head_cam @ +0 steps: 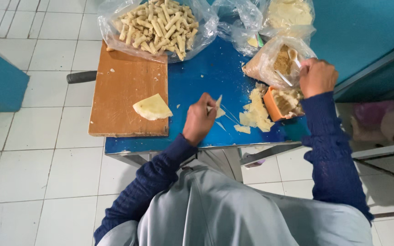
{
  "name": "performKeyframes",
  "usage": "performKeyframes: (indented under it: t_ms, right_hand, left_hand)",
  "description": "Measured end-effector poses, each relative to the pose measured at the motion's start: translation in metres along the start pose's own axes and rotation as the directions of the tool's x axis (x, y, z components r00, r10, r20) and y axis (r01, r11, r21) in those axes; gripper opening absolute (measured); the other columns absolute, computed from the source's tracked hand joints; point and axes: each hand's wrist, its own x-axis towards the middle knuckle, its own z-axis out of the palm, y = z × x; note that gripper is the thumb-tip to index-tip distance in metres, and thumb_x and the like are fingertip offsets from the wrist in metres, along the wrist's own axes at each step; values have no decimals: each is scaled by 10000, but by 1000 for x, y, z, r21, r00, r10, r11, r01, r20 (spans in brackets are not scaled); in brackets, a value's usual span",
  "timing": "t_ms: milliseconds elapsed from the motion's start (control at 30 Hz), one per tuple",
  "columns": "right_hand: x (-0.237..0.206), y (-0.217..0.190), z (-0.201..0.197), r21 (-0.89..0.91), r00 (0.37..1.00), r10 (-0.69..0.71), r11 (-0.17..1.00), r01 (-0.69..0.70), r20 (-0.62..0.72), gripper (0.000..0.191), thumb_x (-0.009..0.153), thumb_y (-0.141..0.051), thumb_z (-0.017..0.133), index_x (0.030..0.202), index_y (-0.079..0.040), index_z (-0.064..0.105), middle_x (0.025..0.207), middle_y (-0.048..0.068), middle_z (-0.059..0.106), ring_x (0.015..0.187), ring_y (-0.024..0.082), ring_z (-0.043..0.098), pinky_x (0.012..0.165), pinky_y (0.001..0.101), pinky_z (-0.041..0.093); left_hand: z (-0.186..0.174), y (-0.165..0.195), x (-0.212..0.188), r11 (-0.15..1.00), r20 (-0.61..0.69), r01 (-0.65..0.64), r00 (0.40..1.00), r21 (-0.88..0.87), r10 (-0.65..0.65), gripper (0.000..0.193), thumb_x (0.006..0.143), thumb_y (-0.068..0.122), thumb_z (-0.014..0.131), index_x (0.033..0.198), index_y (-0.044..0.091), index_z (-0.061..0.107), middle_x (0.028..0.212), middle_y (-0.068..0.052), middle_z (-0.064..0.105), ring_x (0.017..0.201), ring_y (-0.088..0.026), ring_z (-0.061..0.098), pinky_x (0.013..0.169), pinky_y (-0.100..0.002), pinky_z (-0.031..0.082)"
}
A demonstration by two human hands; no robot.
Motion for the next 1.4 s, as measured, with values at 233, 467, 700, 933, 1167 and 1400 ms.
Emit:
performKeyframes:
  t_ms: [233,467,700,933,1167,1400]
  right_hand:
    - [18,-26,-6,415,995,63,906,-88,74,108,948,-38,700,1017,-51,781,916,99,778,780,225,748,723,323,555]
    - [24,-34,-9,565,981,115,805,-183,155,116,952,-27,693,1021,-19,785,916,71,779,778,133,728,707,288,547]
    - [7,3,-9,646,950,141,705,-294,278,137,1026,-41,696,1129,-12,782,1018,71,767,855,98,673,759,247,515]
    - [-49,13,-37,800,937,79,500,-333,341,204,1069,-47,631,1240,33,709,1037,61,741,934,68,667,817,199,506]
    - [-98,-66,-29,776,817,-123,417,-472,563,243,984,-107,665,1200,-17,731,959,9,744,830,55,621,725,225,475]
    - [-111,-129,-10,735,816,-270,631,-251,511,187,967,-123,682,1120,-43,754,948,60,779,790,122,694,722,274,541]
  left_hand:
    - [-3,-8,-7,1000,-30,-12,999,-16,12,156,901,49,689,963,34,546,807,-174,669,674,-328,684,599,-391,515]
    - [-22,-9,-30,978,-82,-74,992,194,91,206,878,-2,657,1030,27,520,907,-205,672,842,-430,666,677,-492,504]
    - [-36,5,-38,963,-98,-73,990,258,101,260,882,-20,640,1118,24,541,988,-224,678,897,-445,662,742,-507,519]
    - [-36,4,-42,952,-148,-121,975,282,167,346,856,-45,642,1174,-17,509,1106,-249,646,1010,-443,648,811,-494,529]
    - [-35,5,-40,959,-173,-55,979,278,106,360,869,-56,632,1205,-10,511,1076,-238,641,993,-438,640,813,-493,523]
    - [-36,6,-41,959,-189,-86,972,269,140,346,868,-51,642,1191,-2,527,1018,-211,662,953,-413,666,791,-468,536]
